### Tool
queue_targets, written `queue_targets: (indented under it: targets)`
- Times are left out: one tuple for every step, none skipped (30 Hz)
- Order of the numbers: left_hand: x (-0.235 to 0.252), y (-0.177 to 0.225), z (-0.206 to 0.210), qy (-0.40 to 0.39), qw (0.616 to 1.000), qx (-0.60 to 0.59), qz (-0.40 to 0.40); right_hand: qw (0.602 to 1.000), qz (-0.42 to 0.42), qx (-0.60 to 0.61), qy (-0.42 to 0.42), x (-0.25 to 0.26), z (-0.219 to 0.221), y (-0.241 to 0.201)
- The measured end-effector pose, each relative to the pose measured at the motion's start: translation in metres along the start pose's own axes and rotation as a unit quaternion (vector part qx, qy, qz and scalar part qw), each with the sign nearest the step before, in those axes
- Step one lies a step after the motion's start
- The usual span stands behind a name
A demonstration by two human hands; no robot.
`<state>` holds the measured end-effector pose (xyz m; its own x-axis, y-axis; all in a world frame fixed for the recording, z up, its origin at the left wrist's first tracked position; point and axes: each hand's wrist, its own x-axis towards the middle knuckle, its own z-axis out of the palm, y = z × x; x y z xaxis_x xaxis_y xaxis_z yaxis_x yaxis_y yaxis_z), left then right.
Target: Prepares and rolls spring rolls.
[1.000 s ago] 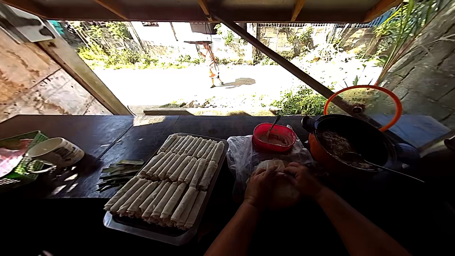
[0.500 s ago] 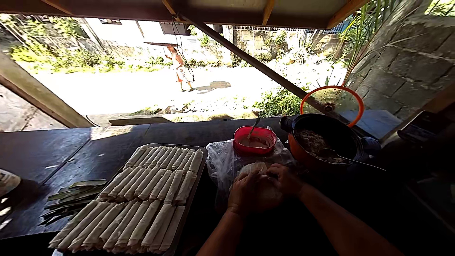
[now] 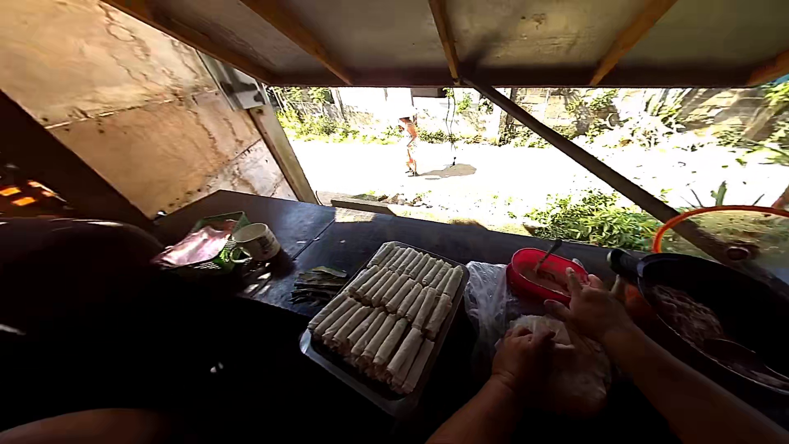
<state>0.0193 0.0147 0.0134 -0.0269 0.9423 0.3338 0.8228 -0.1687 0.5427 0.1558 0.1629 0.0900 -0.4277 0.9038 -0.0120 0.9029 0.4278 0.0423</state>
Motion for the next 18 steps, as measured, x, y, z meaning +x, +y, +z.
queue_targets:
  targets:
    - [0.000,0.000,0.003,0.003,1.000,0.000,0.003,1.000,0.015,-0.012,-0.009,0.002,0.004,-0.002]
    - [0.000,-0.002,0.003,0.004,1.000,0.002,0.004,0.999,0.023,-0.020,-0.011,0.004,0.005,-0.005]
    - [0.001,-0.004,0.003,0.004,1.000,0.004,0.002,0.999,0.027,-0.026,-0.009,0.004,0.004,-0.009]
    - [0.001,-0.005,0.004,0.009,1.000,0.005,0.002,0.999,0.027,-0.022,-0.012,0.004,0.000,-0.013]
    - [0.001,-0.006,0.004,0.011,1.000,0.004,0.002,0.999,0.030,-0.012,-0.019,0.003,-0.004,-0.015]
    - [0.000,-0.006,0.005,0.008,1.000,0.001,0.002,0.999,0.036,-0.003,-0.031,0.003,-0.007,-0.016]
    - [-0.001,-0.006,0.005,0.006,1.000,0.000,0.004,0.998,0.045,0.006,-0.045,0.002,-0.010,-0.017]
    - [-0.002,-0.006,0.005,0.007,1.000,-0.002,0.008,0.997,0.058,0.013,-0.058,0.003,-0.012,-0.017]
    - [-0.003,-0.006,0.005,0.013,1.000,-0.003,0.015,0.995,0.070,0.016,-0.068,0.004,-0.012,-0.016]
    - [-0.003,-0.005,0.004,0.014,1.000,-0.003,0.017,0.993,0.080,0.020,-0.082,0.005,-0.013,-0.015]
    - [-0.004,-0.005,0.003,0.013,1.000,-0.001,0.017,0.992,0.089,0.025,-0.090,0.006,-0.012,-0.014]
    - [-0.004,-0.005,0.003,0.015,1.000,0.002,0.016,0.990,0.095,0.033,-0.096,0.007,-0.013,-0.015]
    - [-0.004,-0.006,0.003,0.020,1.000,0.005,0.017,0.989,0.101,0.036,-0.101,0.007,-0.014,-0.016]
    - [-0.004,-0.006,0.003,0.025,1.000,0.008,0.018,0.988,0.104,0.040,-0.104,0.007,-0.015,-0.018]
    - [-0.004,-0.007,0.003,0.025,0.999,0.010,0.018,0.988,0.104,0.047,-0.106,0.008,-0.014,-0.019]
    - [-0.005,-0.007,0.003,0.021,1.000,0.012,0.016,0.987,0.105,0.057,-0.110,0.010,-0.014,-0.020]
    - [-0.005,-0.007,0.002,0.016,1.000,0.012,0.014,0.986,0.104,0.067,-0.116,0.012,-0.014,-0.020]
    - [-0.004,-0.008,0.001,0.015,1.000,0.011,0.014,0.984,0.099,0.078,-0.123,0.015,-0.014,-0.019]
